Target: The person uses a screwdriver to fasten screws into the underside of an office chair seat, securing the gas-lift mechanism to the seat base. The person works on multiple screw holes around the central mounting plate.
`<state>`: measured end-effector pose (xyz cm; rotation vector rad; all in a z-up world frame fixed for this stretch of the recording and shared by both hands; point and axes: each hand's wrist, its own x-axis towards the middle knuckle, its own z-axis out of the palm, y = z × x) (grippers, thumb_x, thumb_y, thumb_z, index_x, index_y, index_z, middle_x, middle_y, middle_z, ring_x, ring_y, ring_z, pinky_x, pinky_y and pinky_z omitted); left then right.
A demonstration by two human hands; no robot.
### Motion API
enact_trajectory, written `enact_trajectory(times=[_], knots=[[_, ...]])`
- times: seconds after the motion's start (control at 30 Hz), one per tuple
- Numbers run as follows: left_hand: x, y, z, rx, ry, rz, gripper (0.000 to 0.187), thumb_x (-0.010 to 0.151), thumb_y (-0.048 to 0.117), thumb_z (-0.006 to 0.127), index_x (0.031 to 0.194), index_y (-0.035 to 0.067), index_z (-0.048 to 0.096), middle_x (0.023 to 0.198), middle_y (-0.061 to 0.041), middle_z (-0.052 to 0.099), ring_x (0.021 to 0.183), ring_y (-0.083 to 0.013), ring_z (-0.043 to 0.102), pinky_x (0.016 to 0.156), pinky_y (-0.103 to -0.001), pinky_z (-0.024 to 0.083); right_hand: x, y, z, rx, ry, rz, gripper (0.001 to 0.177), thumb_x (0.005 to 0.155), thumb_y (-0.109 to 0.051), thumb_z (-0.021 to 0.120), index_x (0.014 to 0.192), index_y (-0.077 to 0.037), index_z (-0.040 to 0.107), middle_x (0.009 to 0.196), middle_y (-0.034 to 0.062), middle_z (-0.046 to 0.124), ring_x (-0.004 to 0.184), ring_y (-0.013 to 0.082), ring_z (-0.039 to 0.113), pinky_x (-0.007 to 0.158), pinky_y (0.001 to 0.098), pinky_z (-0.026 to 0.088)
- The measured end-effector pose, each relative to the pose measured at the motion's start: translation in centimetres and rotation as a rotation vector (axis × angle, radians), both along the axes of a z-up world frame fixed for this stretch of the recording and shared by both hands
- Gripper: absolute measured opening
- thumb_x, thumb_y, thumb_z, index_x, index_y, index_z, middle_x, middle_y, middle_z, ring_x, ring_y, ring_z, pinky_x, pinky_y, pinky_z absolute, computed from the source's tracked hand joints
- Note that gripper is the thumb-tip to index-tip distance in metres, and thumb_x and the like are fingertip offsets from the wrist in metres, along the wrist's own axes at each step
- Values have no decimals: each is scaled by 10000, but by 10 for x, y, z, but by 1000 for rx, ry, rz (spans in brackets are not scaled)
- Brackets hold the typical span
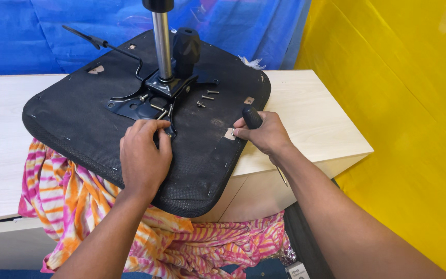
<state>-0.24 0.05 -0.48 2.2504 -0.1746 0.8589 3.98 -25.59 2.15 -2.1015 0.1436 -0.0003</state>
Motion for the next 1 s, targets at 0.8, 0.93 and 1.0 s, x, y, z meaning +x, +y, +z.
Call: enact_trajectory(times=[0.8, 0.93, 1.0], knots=[[23, -89, 17, 156, 269, -229, 256, 821, 374, 779, 975, 170, 799, 995, -40, 694, 1019, -248, 604, 891, -423, 385, 9, 3, 56, 226, -223, -179, 324, 886, -369, 776, 780, -94, 642, 602, -31, 534, 484, 72, 445, 451, 283, 352], [28, -94, 13, 116, 312, -212, 230, 819, 409, 783, 919, 206, 824, 995, -32, 698, 1024, -241, 601, 886, -420, 384, 9, 12, 73, 530, -382, -47, 336, 903, -350, 778, 782, -92, 600, 570, -38, 479, 455, 60, 424, 449, 249, 363], [30, -91, 11, 108, 284, -233, 212, 841, 393, 770, 952, 223, 831, 994, -25, 698, 1017, -233, 604, 886, -417, 382, 11, 19, 77, 601, -429, -10, 338, 903, -326, 781, 776, -87, 578, 568, -36, 469, 459, 66, 421, 456, 255, 368]])
